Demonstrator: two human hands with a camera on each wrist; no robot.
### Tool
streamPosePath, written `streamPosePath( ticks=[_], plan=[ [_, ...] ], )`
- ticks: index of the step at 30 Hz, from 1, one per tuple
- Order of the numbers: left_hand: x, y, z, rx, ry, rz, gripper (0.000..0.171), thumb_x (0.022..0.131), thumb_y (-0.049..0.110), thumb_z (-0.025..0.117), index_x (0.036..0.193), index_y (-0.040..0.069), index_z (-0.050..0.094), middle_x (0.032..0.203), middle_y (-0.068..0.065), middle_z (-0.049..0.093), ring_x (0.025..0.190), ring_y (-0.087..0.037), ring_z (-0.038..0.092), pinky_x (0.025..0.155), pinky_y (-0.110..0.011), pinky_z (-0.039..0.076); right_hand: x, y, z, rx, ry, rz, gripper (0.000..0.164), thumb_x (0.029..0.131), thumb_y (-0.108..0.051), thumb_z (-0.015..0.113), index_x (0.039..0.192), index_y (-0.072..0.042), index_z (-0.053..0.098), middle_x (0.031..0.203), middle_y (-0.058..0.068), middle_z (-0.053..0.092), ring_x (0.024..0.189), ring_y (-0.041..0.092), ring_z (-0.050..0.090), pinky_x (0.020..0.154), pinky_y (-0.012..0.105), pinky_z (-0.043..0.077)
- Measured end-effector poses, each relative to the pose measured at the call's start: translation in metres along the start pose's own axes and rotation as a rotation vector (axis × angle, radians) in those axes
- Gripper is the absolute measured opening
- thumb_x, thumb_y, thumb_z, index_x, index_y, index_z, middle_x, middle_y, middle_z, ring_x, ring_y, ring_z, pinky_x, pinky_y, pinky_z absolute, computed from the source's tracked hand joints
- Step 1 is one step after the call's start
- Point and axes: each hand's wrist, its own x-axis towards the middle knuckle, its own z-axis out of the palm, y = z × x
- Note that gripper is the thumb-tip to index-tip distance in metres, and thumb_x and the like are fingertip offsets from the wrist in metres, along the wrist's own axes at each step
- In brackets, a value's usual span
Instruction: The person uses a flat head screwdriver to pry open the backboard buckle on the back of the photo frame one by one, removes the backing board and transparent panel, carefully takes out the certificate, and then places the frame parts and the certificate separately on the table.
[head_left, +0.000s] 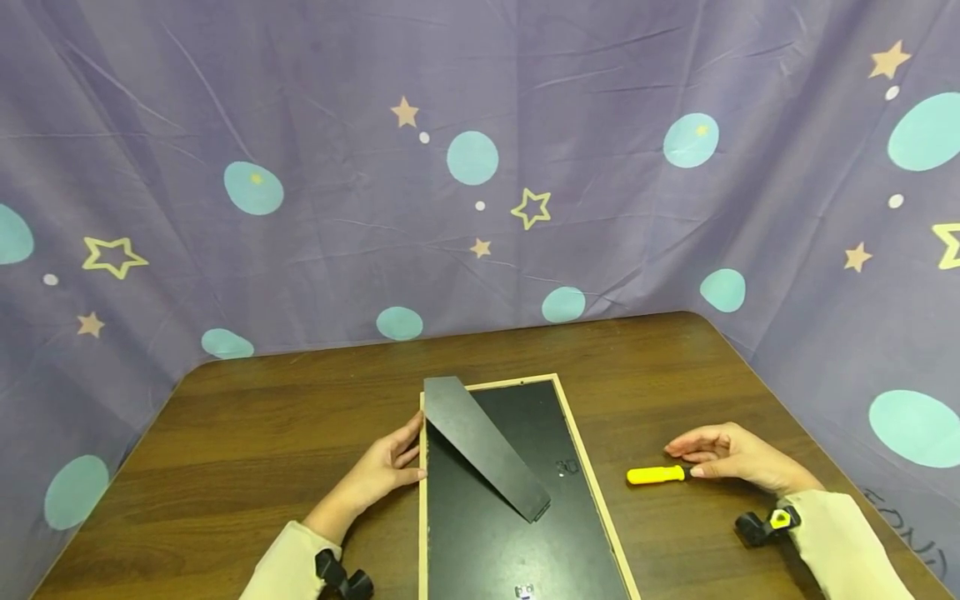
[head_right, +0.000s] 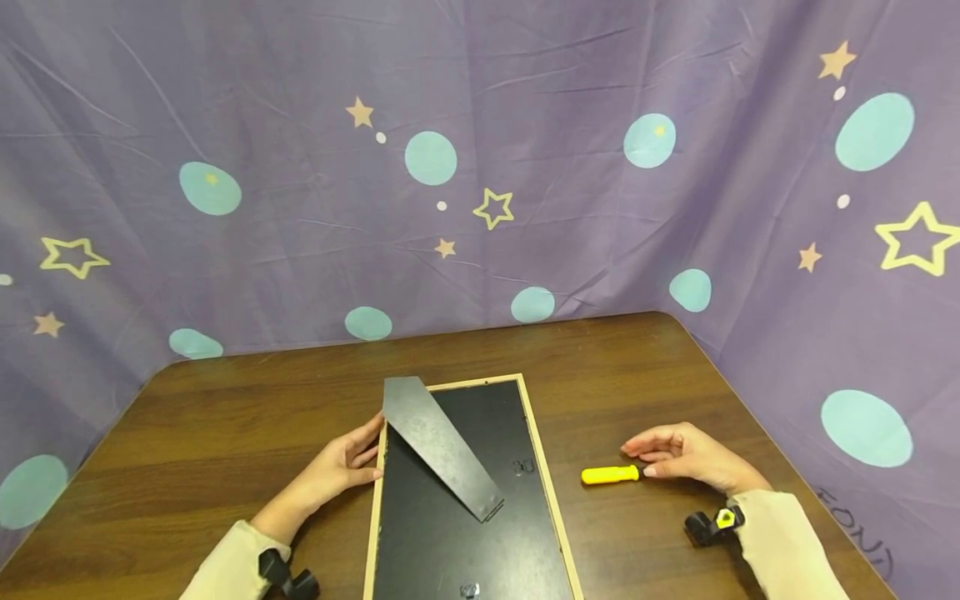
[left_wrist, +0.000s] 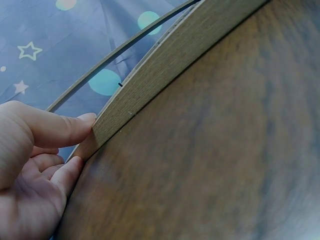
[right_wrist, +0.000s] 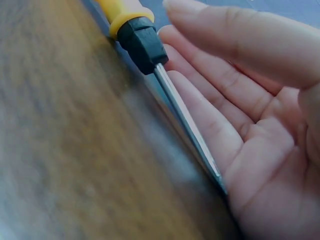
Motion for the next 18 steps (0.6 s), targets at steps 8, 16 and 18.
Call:
streamPosePath(
  ticks=[8,16,18],
  plan=[
    [0.0022,-0.0013,0.0000,-0.003,-0.001,0.020,0.084,0.080,-0.012,0.063,0.144,-0.014,0.009,0.151,-0.031,0.002,0.135,-0.048,0.016,0.103,-0.028,0.039,-0.0028,-0.0003,-0.0017,0.078,0.049,0.022,0.037,0.085,0.020,0.048,0.122,0.016,0.050,0.125,0.017,0.060,0.119,0.016,0.055,0.096,0.024,0.048],
    [0.0018,-0.0013,-0.0004,-0.002,0.003,0.013,0.084,0.080,-0.012,0.063,0.145,-0.013,0.009,0.152,-0.030,0.002,0.135,-0.048,0.017,0.103,-0.028,0.039,-0.0025,-0.0023,-0.0011,0.117,0.046,-0.026,0.038,0.086,0.022,0.044,0.123,0.017,0.049,0.124,0.021,0.059,0.118,0.019,0.056,0.098,0.025,0.047],
    [0.0015,-0.0013,-0.0008,-0.004,0.002,0.009,0.084,0.080,-0.012,0.063,0.145,-0.013,0.009,0.152,-0.030,0.002,0.135,-0.047,0.017,0.103,-0.028,0.039,-0.0026,-0.0025,-0.0009,0.124,0.048,-0.030,0.038,0.086,0.022,0.044,0.123,0.017,0.049,0.123,0.021,0.059,0.118,0.020,0.056,0.098,0.025,0.047]
  ],
)
